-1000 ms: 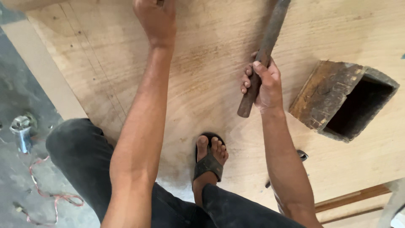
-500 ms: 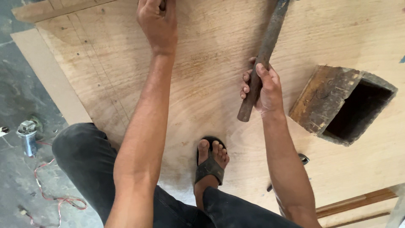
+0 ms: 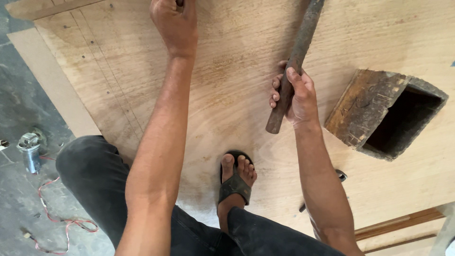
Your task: The person hammers nails into a wooden board while sitting on the floor, using their hands to position each nail and a hammer to drive it into the wood.
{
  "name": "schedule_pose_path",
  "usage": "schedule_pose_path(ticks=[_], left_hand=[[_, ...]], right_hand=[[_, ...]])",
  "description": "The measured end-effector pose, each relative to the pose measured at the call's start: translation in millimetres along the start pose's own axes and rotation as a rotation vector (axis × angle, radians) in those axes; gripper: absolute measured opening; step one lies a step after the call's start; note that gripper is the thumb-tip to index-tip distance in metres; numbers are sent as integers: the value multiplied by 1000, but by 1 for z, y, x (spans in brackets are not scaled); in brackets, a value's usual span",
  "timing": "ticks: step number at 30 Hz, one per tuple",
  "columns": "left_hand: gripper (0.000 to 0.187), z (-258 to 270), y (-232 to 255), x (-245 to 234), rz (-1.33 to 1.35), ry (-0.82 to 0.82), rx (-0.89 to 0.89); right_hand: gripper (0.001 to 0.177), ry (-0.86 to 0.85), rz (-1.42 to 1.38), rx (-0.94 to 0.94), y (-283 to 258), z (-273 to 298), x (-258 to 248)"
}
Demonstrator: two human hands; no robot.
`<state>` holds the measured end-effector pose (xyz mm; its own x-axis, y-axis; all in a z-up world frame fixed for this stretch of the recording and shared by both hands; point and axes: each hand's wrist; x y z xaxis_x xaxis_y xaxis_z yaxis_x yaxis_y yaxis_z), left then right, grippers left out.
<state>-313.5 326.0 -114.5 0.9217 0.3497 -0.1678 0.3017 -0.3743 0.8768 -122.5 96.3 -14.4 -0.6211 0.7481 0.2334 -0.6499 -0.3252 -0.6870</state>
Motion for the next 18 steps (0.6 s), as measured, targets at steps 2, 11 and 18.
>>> schedule_pose_path(ticks=[2, 11, 18], left_hand=[[50, 0, -1, 0, 22, -3, -21], [53, 3, -9, 1, 19, -13, -27], [34, 3, -2, 1, -14, -2, 19]], right_hand=[[41, -11, -14, 0, 0, 1, 0], [40, -19, -25, 5, 1, 1, 0], [29, 108, 275, -156, -3, 13, 5]])
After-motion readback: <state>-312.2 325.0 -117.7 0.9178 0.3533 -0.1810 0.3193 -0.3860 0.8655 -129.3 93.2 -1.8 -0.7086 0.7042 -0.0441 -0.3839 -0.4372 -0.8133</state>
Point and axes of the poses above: each hand's wrist, its own z-axis away from the middle knuckle, its own x-axis out of the palm, y = z × x, and after that the axes turned 13 degrees about y, right-handed
